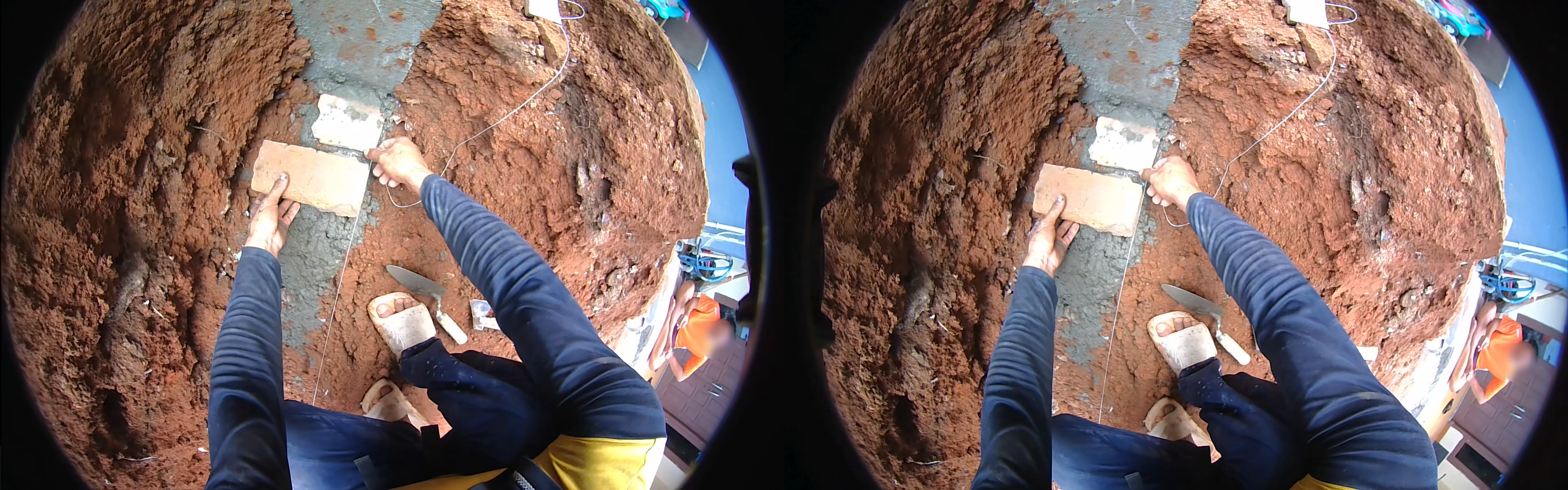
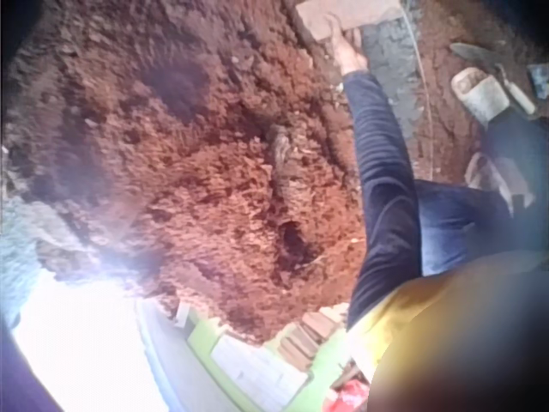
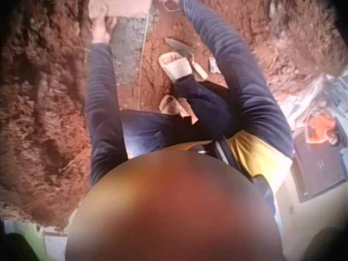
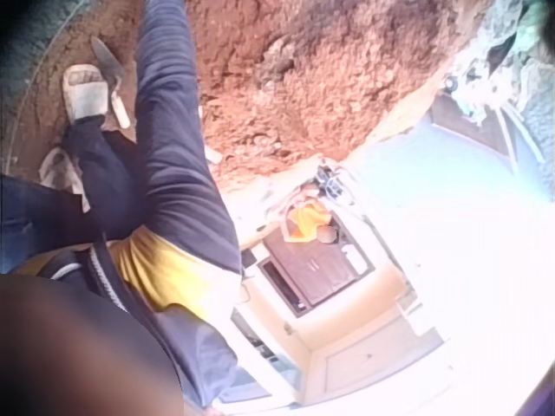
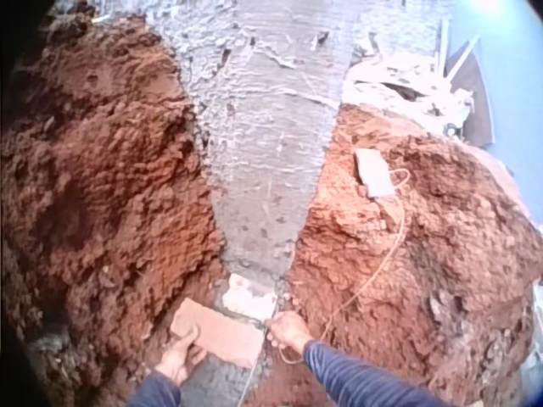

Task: The person scoops wet cement from a bucket with a trowel and spreads it along a string line on the ground. They place bricks into the cement, tap them with a hammer to level them, and continue adding more bricks along the line.

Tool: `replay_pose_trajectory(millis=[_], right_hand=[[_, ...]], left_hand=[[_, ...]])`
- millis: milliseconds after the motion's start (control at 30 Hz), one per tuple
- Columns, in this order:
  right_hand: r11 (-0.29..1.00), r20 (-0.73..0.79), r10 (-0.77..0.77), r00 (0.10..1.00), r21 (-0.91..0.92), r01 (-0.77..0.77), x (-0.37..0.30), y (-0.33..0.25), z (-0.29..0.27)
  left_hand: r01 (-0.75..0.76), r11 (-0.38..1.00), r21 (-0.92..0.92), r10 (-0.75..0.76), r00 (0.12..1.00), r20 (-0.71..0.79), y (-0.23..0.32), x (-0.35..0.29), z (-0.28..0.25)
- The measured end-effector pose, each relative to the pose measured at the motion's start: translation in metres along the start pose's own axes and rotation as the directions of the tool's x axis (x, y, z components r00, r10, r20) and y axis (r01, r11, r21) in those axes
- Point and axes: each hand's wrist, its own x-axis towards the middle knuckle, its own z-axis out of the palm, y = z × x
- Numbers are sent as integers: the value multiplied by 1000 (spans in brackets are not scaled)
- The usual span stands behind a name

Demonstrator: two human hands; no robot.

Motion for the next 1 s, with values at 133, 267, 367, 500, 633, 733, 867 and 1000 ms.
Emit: replay_pose_trajectory(millis=[133,267,367,500,633,733,867,1000], right_hand=[[991,-33,25,999,134,-21,4,0,3],[964,-8,7,1000,266,-4,-2,3,-3],[945,38,10,999,326,-22,-4,0,-7],[915,80,40,996,398,-69,-3,-2,-10],[918,76,21,997,393,-50,2,-2,-10],[929,53,17,998,368,-35,0,-6,-8],[936,-4,11,1000,352,-9,-25,-14,-11],[976,-72,-203,977,69,208,-97,14,-37]], left_hand=[[-7,1000,22,7,1000,17,0,-10,-2],[-40,997,69,37,998,41,0,-15,0],[-87,988,127,86,996,12,-4,-18,5],[-154,978,141,154,988,14,-13,-19,10],[-208,969,132,205,978,40,-17,-7,17],[-186,974,132,191,981,-27,-15,0,22],[-77,976,201,82,996,-17,-4,-6,20],[-196,840,507,217,976,16,9,-18,12]])
